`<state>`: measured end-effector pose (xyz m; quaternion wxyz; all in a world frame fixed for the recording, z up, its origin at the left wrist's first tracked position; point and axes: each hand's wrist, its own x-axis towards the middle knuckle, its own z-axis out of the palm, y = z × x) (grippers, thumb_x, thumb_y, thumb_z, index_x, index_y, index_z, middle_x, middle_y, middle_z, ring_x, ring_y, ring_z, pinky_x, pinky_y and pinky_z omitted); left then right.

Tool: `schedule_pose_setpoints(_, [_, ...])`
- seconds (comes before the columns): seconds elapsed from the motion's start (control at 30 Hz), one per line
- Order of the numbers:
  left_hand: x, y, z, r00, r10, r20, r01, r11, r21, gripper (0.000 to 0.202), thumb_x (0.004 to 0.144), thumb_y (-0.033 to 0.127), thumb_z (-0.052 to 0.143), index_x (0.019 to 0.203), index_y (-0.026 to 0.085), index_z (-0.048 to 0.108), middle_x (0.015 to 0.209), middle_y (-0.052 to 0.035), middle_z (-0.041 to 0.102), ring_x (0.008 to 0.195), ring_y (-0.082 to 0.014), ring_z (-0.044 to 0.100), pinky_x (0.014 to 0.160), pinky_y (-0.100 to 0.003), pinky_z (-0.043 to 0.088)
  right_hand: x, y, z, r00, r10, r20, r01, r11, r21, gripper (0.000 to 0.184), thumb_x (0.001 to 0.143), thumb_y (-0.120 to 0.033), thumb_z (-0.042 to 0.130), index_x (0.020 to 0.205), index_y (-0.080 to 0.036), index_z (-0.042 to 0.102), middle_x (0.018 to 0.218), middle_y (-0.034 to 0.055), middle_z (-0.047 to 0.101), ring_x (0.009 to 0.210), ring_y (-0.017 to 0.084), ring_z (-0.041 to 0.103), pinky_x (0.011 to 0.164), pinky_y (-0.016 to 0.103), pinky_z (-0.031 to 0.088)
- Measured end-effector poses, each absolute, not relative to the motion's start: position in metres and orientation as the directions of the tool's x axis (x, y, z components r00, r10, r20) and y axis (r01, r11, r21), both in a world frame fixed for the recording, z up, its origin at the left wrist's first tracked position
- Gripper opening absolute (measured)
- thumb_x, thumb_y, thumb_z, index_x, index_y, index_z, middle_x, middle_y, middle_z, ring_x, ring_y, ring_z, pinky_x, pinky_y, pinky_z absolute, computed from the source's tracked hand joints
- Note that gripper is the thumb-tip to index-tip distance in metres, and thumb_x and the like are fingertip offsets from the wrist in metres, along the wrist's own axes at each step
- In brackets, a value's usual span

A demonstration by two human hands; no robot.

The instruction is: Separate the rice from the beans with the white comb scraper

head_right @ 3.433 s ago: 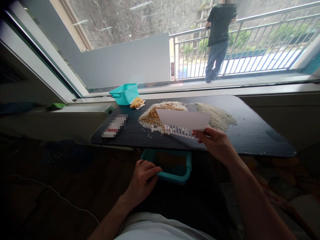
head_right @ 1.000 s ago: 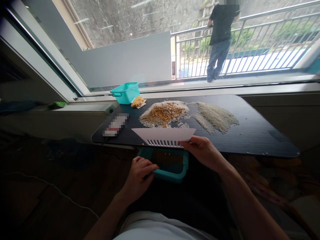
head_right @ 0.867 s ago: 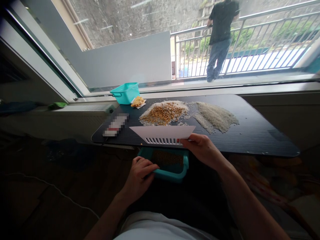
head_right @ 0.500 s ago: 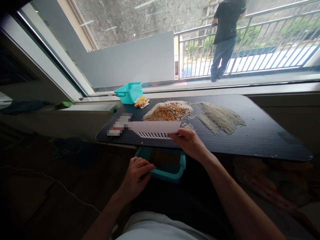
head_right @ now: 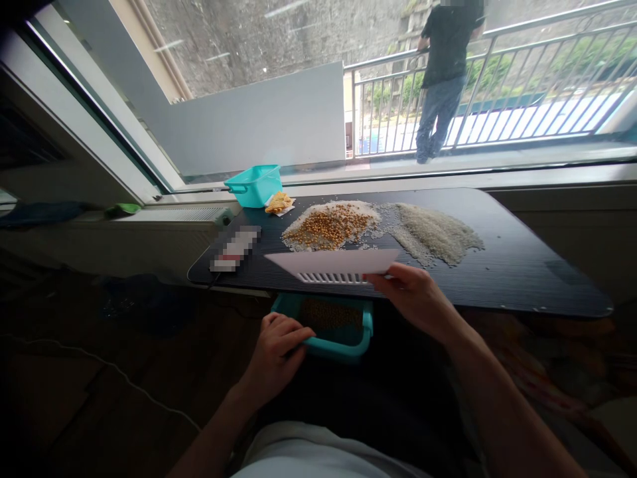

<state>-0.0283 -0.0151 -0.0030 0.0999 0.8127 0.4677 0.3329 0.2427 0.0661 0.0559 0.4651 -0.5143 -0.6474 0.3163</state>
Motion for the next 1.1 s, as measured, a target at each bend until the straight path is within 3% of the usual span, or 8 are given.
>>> schedule_pose_setpoints(0.13, [-0.006, -0.017, -0.008, 0.355, 0.827, 0.435, 0.66, -0.552, 0.511, 0.025, 0.086, 0.01, 0.054, 0.091, 0.025, 0.073, 0.084, -0.0015, 0.071, 0.082, -0.0195, 0.062, 0.089, -0.043, 0.036, 0.269, 0.059, 0.064, 0.286, 0.923, 0.259, 0.34, 0.156, -0.928, 0.023, 0.068, -0.046, 0.077, 0.075, -0.024, 0.079, 0.069, 0.0019, 0.075, 0.062, 0.018, 0.067, 0.065, 0.032, 0.056])
schedule_pose_setpoints(0.23, [0.005, -0.016, -0.011, 0.35, 0.829, 0.437, 0.649, -0.551, 0.525, 0.023, 0.087, 0.012, 0.056, 0.092, 0.025, 0.074, 0.085, -0.0023, 0.071, 0.081, -0.0198, 0.062, 0.088, -0.043, 0.036, 0.275, 0.063, 0.069, 0.386, 0.89, 0.242, 0.332, 0.111, -0.937, 0.019, 0.071, -0.041, 0.075, 0.078, -0.023, 0.078, 0.073, 0.0023, 0.075, 0.062, 0.016, 0.066, 0.066, 0.031, 0.056])
schedule_pose_setpoints(0.63, [-0.003, -0.026, -0.001, 0.294, 0.827, 0.479, 0.684, -0.532, 0.5, 0.031, 0.082, 0.003, 0.057, 0.095, 0.024, 0.075, 0.081, -0.0018, 0.07, 0.08, -0.0202, 0.062, 0.086, -0.041, 0.037, 0.27, 0.09, 0.049, 0.249, 0.942, 0.225, 0.278, 0.154, -0.948, 0.042, 0.065, -0.06, 0.079, 0.077, -0.02, 0.076, 0.071, 0.0018, 0.073, 0.058, 0.014, 0.062, 0.062, 0.031, 0.057])
schedule_pose_setpoints(1.1, [-0.005, -0.023, -0.001, 0.293, 0.837, 0.462, 0.693, -0.519, 0.5, 0.03, 0.081, 0.003, 0.056, 0.093, 0.024, 0.075, 0.081, -0.0015, 0.071, 0.078, -0.0196, 0.061, 0.086, -0.042, 0.037, 0.261, 0.1, 0.055, 0.171, 0.957, 0.235, 0.276, 0.183, -0.944, 0.04, 0.069, -0.058, 0.075, 0.081, -0.019, 0.076, 0.075, 0.0025, 0.072, 0.061, 0.013, 0.06, 0.065, 0.029, 0.054])
